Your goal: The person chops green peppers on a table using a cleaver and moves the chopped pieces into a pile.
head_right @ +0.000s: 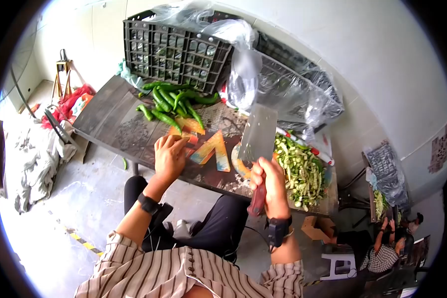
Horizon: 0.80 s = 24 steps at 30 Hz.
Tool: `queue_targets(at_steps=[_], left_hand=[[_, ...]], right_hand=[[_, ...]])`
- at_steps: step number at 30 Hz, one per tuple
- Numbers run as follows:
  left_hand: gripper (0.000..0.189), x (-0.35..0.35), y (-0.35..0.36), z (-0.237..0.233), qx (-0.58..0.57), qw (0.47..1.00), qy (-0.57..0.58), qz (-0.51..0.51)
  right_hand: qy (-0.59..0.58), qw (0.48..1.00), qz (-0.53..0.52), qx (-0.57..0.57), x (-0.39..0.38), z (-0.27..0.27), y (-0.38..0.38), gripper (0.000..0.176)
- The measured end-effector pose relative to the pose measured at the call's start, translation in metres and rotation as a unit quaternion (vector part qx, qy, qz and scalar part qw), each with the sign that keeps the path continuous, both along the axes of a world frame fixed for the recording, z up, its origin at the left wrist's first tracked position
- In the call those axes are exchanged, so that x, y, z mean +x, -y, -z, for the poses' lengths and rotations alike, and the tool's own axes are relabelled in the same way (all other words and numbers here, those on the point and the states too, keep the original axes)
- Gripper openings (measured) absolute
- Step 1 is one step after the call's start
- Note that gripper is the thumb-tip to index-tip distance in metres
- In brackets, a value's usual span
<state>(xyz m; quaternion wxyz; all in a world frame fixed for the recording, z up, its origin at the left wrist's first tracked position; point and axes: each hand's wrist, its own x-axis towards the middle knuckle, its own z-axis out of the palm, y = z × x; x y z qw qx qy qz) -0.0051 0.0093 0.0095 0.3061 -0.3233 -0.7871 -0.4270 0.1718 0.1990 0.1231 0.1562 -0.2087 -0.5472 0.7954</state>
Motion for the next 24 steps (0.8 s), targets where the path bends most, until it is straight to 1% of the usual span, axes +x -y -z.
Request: queue_targets(at_steps=[1,4,5,9,10,11,14,17,19,22,24], left_hand=[[0.031,0.001,0.001,-0.001,-0.007,1.0,0.005,0.005],[0.03,0.0,0.003,0.001,-0.015,1.0,0.017,0.018],[0.03,-0.001,0.004,0.002,-0.013,0.999,0.029,0.024],[0.028,-0.003,0.01,-0.017,0.003,0.998,0.041,0.043],[0.028,-0.005,0.014,-0.025,-0.012,0.998,0.045,0.04],[0.029,-0.009,0.019,-0.035,-0.03,0.998,0.039,0.042],[0.032,-0.041,0.024,-0.041,-0.039,0.999,-0.021,0.002],[0.036,-0.071,0.032,-0.04,-0.142,0.989,-0.012,-0.035],[0.035,-0.087,0.032,-0.031,-0.164,0.985,-0.028,-0.035],[0.029,-0.099,0.029,-0.026,-0.26,0.963,-0.064,-0.02],[0.029,-0.1,0.025,-0.023,-0.27,0.961,-0.057,-0.016]], right_hand=[[0.01,1.0,0.021,-0.02,0.009,0.01,0.009,0.016],[-0.002,0.997,0.022,-0.068,0.029,0.042,0.021,0.017],[0.003,0.997,0.022,-0.068,0.035,0.048,0.023,0.017],[0.018,0.996,0.037,-0.074,0.051,0.055,0.035,0.016],[0.022,0.996,0.046,-0.077,0.055,0.059,0.035,0.016],[0.025,0.995,0.055,-0.079,0.06,0.062,0.035,0.015],[0.02,0.994,0.058,-0.095,0.072,0.066,0.036,0.011],[0.011,0.994,0.058,-0.094,0.082,0.073,0.036,0.008],[0.014,0.994,0.069,-0.088,0.086,0.072,0.04,0.007],[0.017,0.993,0.07,-0.09,0.09,0.077,0.042,0.007],[0.022,0.993,0.074,-0.093,0.092,0.078,0.043,0.008]])
